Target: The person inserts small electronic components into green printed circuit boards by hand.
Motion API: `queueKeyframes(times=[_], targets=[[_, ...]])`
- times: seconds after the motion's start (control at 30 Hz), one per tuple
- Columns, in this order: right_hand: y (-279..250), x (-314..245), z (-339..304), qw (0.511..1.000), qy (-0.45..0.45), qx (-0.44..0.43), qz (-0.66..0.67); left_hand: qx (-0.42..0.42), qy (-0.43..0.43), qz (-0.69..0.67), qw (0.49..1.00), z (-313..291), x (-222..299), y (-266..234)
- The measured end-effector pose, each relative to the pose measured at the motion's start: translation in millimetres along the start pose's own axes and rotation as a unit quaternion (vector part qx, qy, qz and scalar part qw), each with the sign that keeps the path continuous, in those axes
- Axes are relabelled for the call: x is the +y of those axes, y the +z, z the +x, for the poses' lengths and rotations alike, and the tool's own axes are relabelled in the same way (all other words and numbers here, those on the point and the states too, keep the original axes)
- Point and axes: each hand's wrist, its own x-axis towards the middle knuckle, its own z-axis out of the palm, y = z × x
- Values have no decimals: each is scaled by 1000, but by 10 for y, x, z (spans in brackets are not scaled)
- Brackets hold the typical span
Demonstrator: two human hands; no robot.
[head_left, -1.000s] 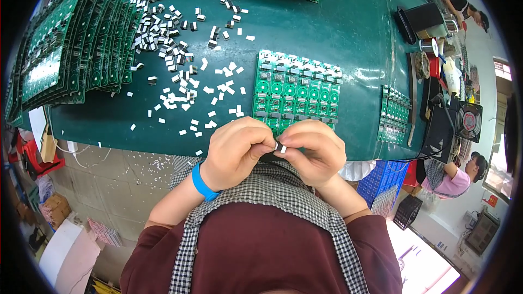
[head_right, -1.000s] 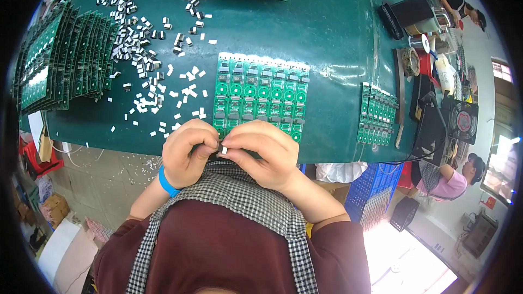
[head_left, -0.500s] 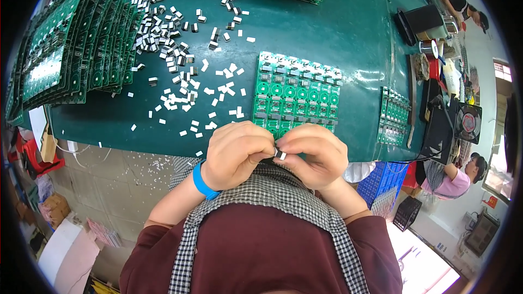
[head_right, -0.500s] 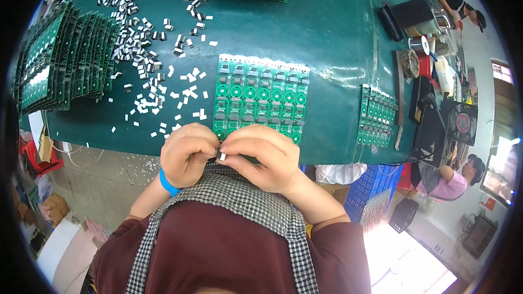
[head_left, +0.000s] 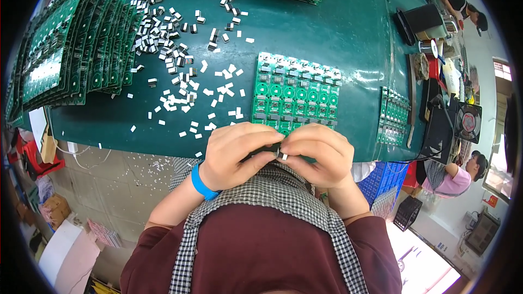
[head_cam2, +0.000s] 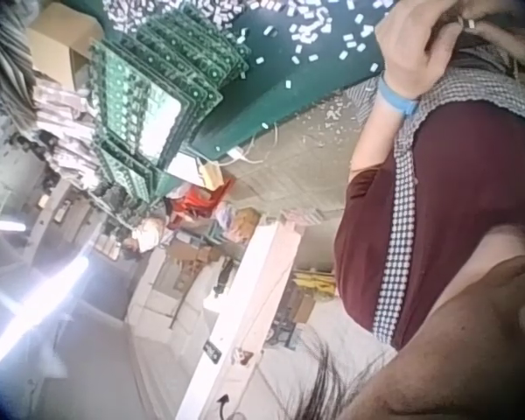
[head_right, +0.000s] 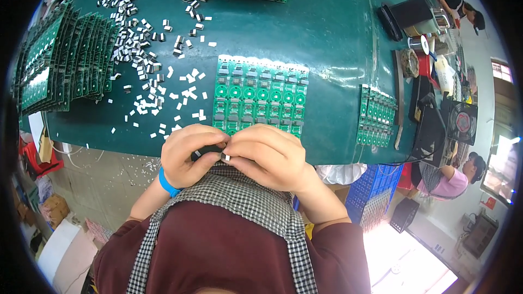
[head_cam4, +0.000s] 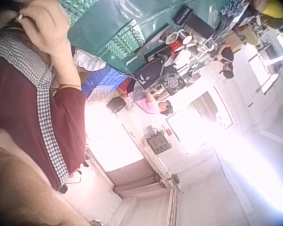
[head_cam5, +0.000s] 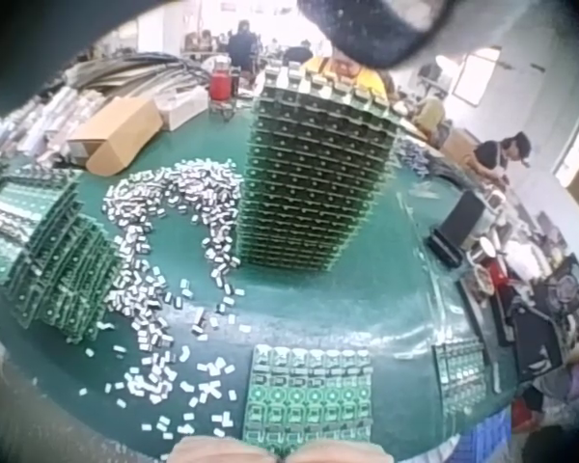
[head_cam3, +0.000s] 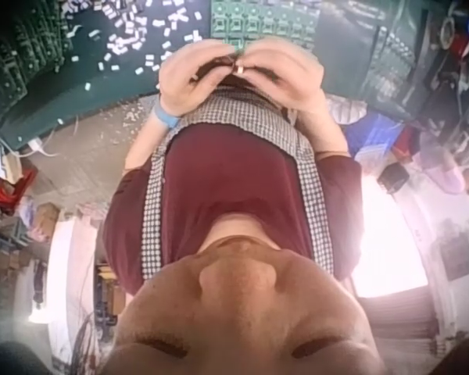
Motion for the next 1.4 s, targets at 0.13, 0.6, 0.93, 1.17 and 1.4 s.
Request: queueKeyframes(times=[0.13,0.6,0.93,1.17,1.4], targets=[[4,-25,-32,998,-14,23,-60,3,36,39,999,6,-16,-11],[67,-26,-77,997,-19,56,-55,35,42,93,994,-51,-12,-1],[39,-21,-59,1000,-21,19,-11,25,106,80,991,-28,-46,-20],[-16,-68,-27,999,-18,-25,-27,18,113,81,990,-68,-66,-8],[33,-97,-81,993,-65,38,-87,47,40,35,997,-49,-21,11]])
